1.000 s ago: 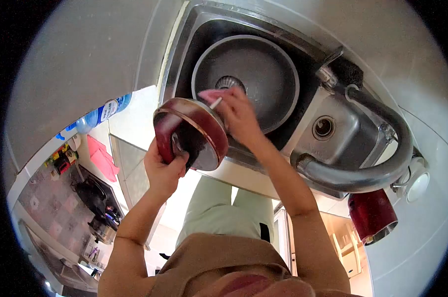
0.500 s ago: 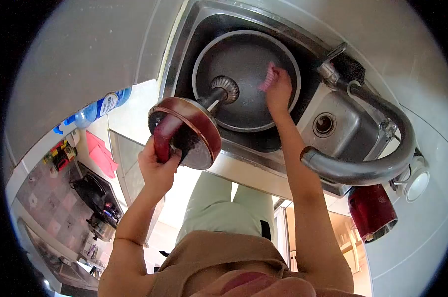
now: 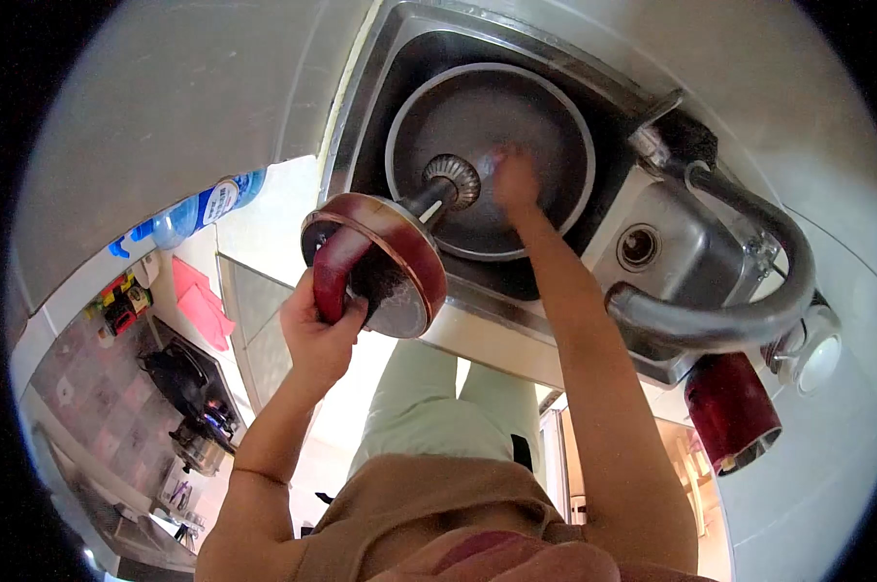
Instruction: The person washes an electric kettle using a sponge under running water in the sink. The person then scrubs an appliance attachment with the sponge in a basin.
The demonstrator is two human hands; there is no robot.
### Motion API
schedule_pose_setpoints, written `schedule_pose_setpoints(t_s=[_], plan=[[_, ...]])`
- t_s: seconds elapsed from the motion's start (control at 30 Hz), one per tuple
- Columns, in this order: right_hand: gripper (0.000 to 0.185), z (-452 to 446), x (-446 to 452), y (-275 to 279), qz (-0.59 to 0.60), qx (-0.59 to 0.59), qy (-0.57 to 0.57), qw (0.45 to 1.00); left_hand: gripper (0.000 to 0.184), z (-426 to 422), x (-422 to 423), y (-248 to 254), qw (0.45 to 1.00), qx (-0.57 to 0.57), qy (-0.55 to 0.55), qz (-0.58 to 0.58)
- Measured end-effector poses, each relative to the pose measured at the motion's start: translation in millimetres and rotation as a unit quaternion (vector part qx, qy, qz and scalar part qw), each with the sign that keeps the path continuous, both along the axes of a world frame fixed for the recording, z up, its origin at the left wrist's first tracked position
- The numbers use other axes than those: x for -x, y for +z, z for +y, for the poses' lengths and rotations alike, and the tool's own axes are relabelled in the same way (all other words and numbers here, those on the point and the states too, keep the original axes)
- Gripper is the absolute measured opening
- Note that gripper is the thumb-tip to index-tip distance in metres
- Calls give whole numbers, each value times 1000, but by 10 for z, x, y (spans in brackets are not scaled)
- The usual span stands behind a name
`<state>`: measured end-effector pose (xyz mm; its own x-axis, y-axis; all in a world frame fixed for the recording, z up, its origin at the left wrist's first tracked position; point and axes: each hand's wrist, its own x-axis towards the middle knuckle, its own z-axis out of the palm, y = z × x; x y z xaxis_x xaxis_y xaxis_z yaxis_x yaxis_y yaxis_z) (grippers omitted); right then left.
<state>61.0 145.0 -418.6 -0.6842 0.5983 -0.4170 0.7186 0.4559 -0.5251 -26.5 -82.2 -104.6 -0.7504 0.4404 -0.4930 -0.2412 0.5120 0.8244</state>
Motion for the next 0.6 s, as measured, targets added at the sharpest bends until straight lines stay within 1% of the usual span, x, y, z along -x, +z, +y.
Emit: schedule_pose_setpoints(t_s=[0.03,0.07,0.13,0.17,0.23,0.27,0.3,0.33,0.37,0.43,0.5,0.53,0.6], plan=[[35,45,-74,-44,18,66,-100,993,35,-37,28,2,1000,10,-24,10],[35,75,-147,132,29,57,-118,991,36,-51,39,15,998,17,-48,21],[35,198,-213,819,63,33,-154,985,36,52,22,74,999,-14,-32,-6],[37,236,-250,1144,137,45,-194,970,36,88,15,133,999,-26,-24,-21],[43,277,-398,1748,278,74,-264,920,34,146,-31,272,999,2,-9,-51],[46,350,-406,1923,263,-19,-259,929,33,176,-24,318,998,18,-1,-66],[49,458,-402,2060,248,-112,-254,928,40,130,-16,233,1000,-8,-10,-29],[52,561,-394,2160,230,-203,-246,919,44,141,-2,194,999,-32,-5,-33],[48,666,-364,2216,229,-236,-275,904,47,182,13,198,998,-55,-1,-37],[41,905,-269,2206,223,-297,-336,866,60,281,-26,356,998,-53,-28,-5],[28,1211,-218,2121,127,-195,-250,940,70,362,-112,458,989,-24,-101,106],[23,1279,-234,2130,79,-141,-203,966,71,356,-139,434,973,-18,-143,179],[32,1255,-172,2328,55,-183,-179,965,67,372,-115,505,984,0,-123,128]])
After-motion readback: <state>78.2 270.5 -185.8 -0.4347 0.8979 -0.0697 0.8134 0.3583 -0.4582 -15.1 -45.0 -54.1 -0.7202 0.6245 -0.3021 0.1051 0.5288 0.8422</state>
